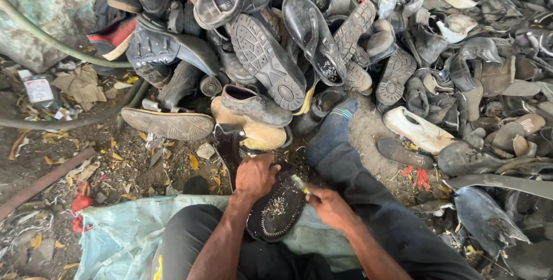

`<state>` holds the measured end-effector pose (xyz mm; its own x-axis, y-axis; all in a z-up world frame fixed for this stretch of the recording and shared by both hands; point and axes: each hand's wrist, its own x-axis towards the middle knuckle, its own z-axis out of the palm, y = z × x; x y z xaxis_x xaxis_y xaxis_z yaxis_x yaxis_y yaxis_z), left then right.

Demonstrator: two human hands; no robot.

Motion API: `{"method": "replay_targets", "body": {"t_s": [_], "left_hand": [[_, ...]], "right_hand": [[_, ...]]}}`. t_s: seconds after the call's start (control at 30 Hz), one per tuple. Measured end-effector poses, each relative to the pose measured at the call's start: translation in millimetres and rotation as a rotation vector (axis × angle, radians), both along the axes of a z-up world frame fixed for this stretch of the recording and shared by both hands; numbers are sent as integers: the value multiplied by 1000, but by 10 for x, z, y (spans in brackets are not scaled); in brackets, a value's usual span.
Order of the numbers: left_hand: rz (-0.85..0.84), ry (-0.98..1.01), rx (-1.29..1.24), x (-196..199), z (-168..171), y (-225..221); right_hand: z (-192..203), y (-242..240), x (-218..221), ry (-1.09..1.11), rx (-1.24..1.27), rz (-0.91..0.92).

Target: The person sorts through a large pile of old footwear, using a knife to cut away the soles and separate the materials of various shoes and sandals.

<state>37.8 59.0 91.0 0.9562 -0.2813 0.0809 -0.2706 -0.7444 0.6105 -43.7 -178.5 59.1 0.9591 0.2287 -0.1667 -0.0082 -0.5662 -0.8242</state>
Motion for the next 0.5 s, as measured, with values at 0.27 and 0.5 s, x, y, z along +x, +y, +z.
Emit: {"method": "replay_targets", "body": {"t_s": [0.27,0.5], "left_hand": [[-9,-83,-37,7,5,50],[29,-93,-153,16,2,227]], "right_hand": [[-225,423,197,-36,-172,-26],[-33,570,-669,96,-16,22]]}}
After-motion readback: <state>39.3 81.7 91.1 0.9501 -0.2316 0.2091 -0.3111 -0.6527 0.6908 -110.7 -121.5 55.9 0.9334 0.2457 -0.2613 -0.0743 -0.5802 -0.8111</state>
